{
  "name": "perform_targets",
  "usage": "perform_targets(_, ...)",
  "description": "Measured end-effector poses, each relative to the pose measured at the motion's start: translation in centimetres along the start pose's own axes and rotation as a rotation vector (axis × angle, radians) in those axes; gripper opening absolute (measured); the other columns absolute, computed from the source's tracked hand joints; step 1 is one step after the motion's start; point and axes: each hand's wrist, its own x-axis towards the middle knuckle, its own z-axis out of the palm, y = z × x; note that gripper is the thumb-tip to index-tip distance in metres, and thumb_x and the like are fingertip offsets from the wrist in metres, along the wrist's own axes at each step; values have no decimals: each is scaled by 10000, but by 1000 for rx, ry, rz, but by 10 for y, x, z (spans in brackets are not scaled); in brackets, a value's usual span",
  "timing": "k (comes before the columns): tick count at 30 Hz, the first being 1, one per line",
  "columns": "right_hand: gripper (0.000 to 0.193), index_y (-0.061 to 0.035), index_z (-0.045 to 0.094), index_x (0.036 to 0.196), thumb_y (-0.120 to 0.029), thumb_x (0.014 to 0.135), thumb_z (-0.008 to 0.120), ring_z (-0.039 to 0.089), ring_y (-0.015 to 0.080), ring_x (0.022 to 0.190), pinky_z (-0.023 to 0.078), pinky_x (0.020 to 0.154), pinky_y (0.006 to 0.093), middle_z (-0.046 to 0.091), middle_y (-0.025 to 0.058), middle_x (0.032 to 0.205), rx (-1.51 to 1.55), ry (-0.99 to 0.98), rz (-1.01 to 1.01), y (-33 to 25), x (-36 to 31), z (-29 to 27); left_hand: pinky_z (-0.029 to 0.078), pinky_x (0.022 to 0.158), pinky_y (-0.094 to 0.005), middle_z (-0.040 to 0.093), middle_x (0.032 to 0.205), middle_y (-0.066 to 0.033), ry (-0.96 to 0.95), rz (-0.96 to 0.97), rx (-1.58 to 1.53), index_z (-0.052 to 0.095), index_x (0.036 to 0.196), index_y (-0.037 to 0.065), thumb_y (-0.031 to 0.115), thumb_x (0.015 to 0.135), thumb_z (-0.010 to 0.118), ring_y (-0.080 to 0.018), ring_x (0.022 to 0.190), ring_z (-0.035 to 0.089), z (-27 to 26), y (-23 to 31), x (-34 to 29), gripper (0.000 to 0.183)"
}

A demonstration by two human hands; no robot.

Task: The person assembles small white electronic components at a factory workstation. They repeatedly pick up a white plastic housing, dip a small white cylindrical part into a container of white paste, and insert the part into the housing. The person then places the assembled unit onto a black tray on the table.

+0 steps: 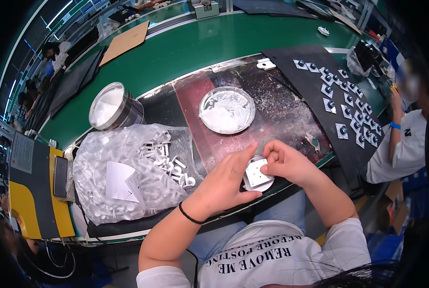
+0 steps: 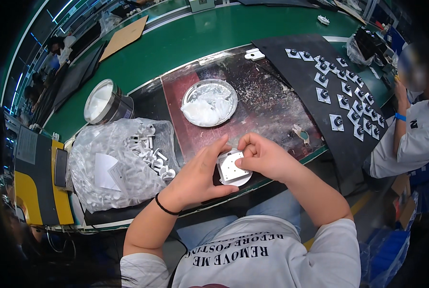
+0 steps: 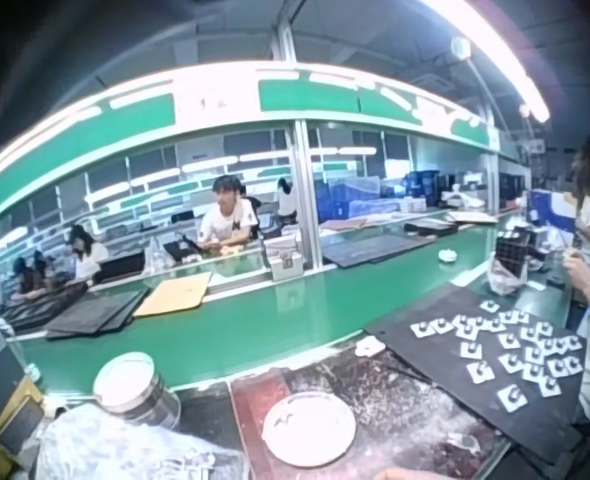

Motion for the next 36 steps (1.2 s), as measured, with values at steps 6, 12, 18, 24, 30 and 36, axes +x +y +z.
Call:
perform_targets(6,270,-43,474,1030,-89,843,663,447,10,607,343,527,181,509,-45,689,-118,34,-4,-3,-5,3,390,985,-417,509,1247,-191,-28,-44,-4,187,1430,27,258,646,821,-366,1157,491,-1,3,0,1035)
perform_targets(12,254,-49,468,1040,-128,872,641,406,15,567,314,499,183,479,-39,660,-176,130,-45,5,-10,-3,410,938,-427,491,1217,-220,175,9,74,258,1417,27,291,670,785,-382,1094,495,-15,5,-1,951)
perform_targets(18,186,-63,463,1051,-139,915,566,347,39,522,289,470,192,446,-20,646,142,158,-239,-10,-19,-19,459,796,-419,621,917,-146,278,-363,518,591,1056,12,252,693,734,-330,908,574,-66,-19,-21,458)
perform_targets(24,165,-34,513,1037,-100,896,568,401,40,569,317,500,184,477,-16,698,52,201,-246,-17,-18,-14,463,708,-416,609,853,-136,153,-555,538,624,828,33,142,689,702,-326,815,580,-67,-44,-28,193)
perform_targets(30,123,-22,542,990,-94,894,565,430,40,602,336,523,185,501,-12,717,-7,203,-298,-20,-22,-10,479,721,-419,622,840,-134,221,-466,513,644,821,50,103,680,672,-327,801,599,-90,-37,-41,154)
perform_targets(36,96,-32,559,962,-100,895,565,432,39,604,342,535,184,505,-20,705,-38,251,-279,-17,-22,-12,487,720,-411,647,782,-109,148,-542,564,668,779,64,76,695,616,-311,813,610,-84,-44,-42,99)
